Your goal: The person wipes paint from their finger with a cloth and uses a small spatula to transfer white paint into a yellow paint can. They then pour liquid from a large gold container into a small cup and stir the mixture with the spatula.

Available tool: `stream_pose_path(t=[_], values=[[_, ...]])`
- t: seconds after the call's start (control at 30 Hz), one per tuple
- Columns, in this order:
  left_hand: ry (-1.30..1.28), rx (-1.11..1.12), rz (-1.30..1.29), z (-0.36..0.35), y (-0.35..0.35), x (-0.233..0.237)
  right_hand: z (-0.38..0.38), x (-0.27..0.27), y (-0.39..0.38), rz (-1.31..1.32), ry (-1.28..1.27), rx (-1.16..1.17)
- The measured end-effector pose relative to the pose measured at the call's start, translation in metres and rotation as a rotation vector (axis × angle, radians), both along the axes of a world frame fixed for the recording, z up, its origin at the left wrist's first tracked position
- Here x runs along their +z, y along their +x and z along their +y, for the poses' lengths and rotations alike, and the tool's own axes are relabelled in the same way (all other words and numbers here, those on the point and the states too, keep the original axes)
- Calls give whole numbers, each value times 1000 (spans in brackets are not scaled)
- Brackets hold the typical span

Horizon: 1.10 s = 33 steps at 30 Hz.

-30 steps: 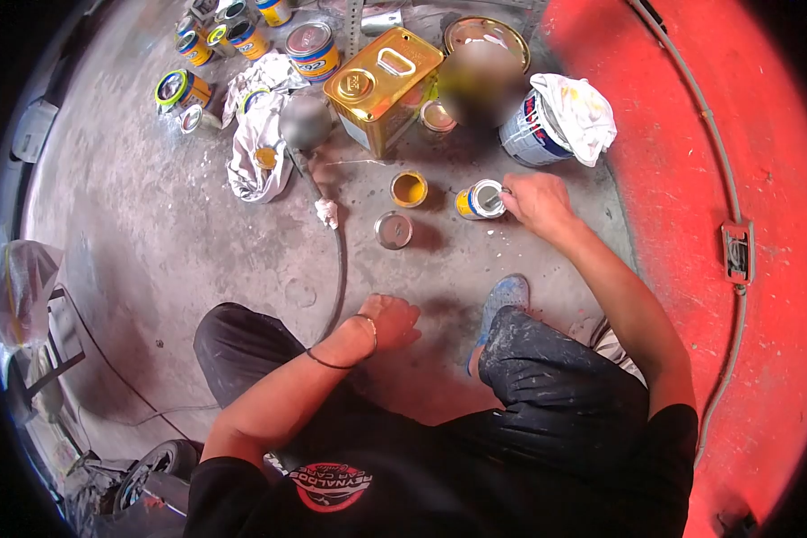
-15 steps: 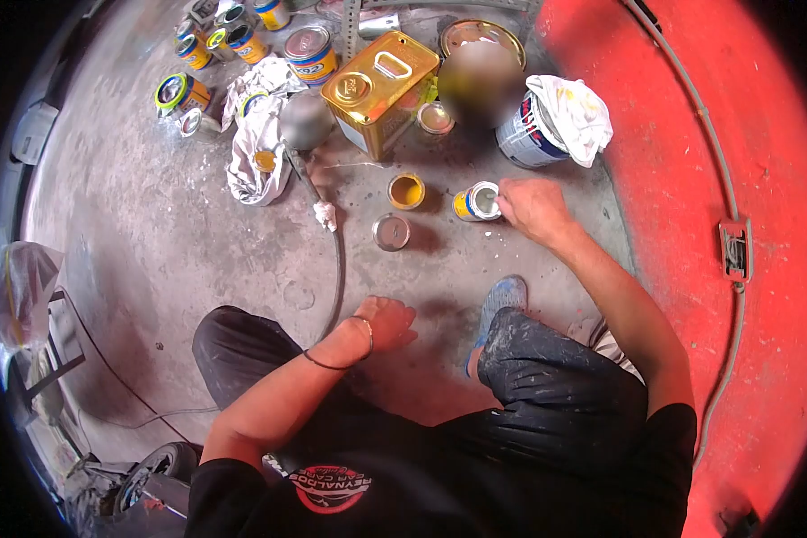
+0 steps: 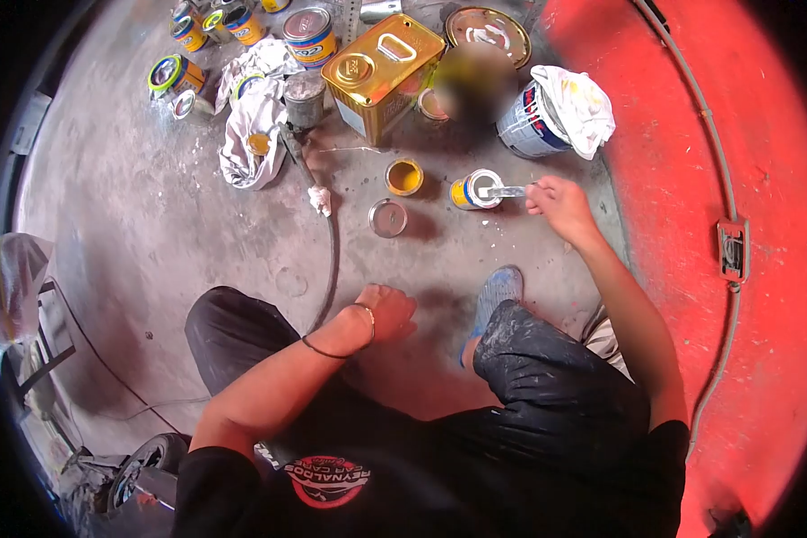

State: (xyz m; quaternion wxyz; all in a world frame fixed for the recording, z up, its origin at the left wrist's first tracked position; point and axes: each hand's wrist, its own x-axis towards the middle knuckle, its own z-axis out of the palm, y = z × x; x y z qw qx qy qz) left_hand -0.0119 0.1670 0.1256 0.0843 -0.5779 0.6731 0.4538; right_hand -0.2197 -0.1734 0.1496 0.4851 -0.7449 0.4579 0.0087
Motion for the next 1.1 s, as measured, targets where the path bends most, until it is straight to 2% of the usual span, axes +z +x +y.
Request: stream_pose_path(t=[0.23,0.43,0.63,0.73,0.8,0.83,0.87,0.9,0.93,0.97,1.03,1.1], values=[[14,-34,13,1,-1,-3,-10,2,-49,13,287,-285],[36,-47,-1,-3,-2,3,-9,-15,-68,-36,401,-395],[32,-40,15,-2,2,-2,-9,-15,-70,-22,417,-411],[12,-51,-36,8,-10,-38,-1,2,-61,-55,309,-426],[-36,-111,-10,-12,-25,-10,0,10,-52,-100,129,-314],[-37,-116,-25,-12,-22,-2,11,33,-30,-28,-16,-246],[-806,105,-20,22,-22,-8,-2,21,-32,-44,-101,-77],[-740,104,-181,22,-52,-23,-8,7,-31,-161,-97,-55],[-257,-1,19,-21,-71,-46,-12,0,-23,-193,-103,6],[-161,-79,63,-32,-68,-19,5,22,7,-143,-133,50],[46,-222,152,-55,-60,35,-3,8,25,-95,-199,222],[-59,-135,90,-61,-79,25,-6,-5,39,-59,-270,341]])
